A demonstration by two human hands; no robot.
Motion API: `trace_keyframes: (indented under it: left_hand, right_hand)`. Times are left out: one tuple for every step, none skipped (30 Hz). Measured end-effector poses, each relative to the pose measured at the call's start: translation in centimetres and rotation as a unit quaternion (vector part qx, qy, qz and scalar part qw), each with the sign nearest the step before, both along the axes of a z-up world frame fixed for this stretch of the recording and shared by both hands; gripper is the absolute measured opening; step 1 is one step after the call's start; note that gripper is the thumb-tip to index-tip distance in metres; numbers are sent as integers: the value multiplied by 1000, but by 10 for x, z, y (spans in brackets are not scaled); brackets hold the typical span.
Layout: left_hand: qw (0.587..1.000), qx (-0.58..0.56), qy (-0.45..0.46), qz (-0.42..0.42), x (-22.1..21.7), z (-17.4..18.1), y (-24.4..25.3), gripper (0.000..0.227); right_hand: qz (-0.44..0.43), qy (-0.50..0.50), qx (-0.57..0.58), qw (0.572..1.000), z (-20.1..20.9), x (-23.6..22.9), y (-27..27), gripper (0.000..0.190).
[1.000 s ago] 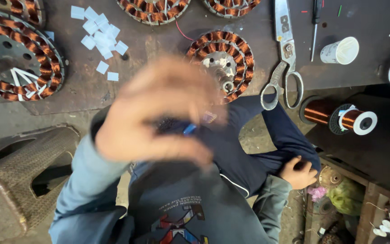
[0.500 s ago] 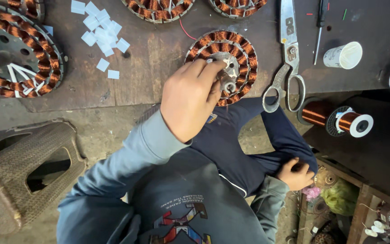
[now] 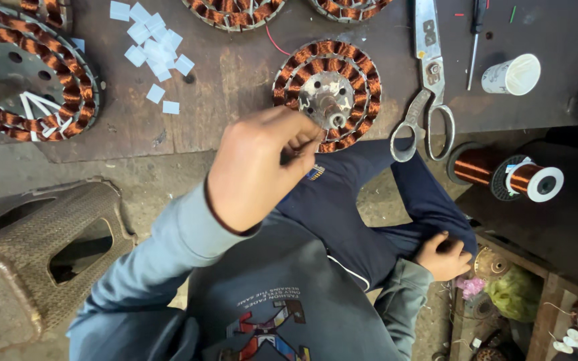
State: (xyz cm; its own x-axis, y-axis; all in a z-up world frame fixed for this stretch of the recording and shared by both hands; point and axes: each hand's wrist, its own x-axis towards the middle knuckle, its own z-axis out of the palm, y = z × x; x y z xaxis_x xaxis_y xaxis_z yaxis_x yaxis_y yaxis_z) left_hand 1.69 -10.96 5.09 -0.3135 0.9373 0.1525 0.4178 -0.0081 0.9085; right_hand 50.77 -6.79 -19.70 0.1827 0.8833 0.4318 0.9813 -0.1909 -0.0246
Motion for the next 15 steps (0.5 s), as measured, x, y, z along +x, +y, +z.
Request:
trace_keyframes:
  left_hand:
    - [1000, -2, -13, -18, -3, 0, -1, 16]
    - [999, 1, -26, -24, -5, -1, -2, 15]
    - [999, 4, -40, -31, -8, -2, -3, 14]
    - [998, 7, -54, -37, -10, -3, -4, 14]
    - [995, 11, -86, -47, -11, -6, -4, 13]
    - [991, 15, -118, -57, -12, -9, -4, 13]
    - [986, 19, -150, -66, -12, -12, -3, 12]
    - [984, 11, -168, -53, -11, -17, -2, 13]
    - [982, 3, -185, -39, -10, -21, 1, 14]
    - [979, -5, -202, -24, -10, -26, 3, 15]
    - [983, -5, -183, -9, -10, -30, 6, 18]
    - [986, -5, -165, 6, -10, -33, 8, 21]
    - [989, -4, -147, 23, -9, -37, 11, 24]
    - [990, 3, -136, 29, -9, -40, 14, 25]
    - [992, 11, -123, 38, -9, -44, 15, 25]
  right_hand:
    - [1, -4, 4, 1000, -1, 1, 1, 35]
    - [3, -7, 8, 1000, -3, 2, 1, 36]
    - [2, -8, 9, 1000, -5, 3, 0, 36]
    - [0, -9, 10, 1000, -8, 5, 0, 36]
    - [-1, -10, 11, 1000, -10, 7, 0, 36]
    - [-8, -3, 3, 1000, -12, 8, -1, 37]
    - [-15, 3, -5, 1000, -11, 9, -1, 38]
    - [-22, 9, -14, 1000, -10, 9, -2, 39]
    - [-14, 2, -10, 1000, -9, 9, -3, 38]
    - [-7, -5, -5, 1000, -7, 7, -4, 36]
    - [1, -12, 1, 1000, -1, 1, -1, 35]
    - [-17, 36, -42, 998, 8, -9, 2, 35]
    - [-33, 83, -85, 992, 21, -21, 9, 35]
    - [-47, 129, -127, 982, 36, -36, 14, 34]
    - [38, 176, -102, 978, 55, -55, 17, 29]
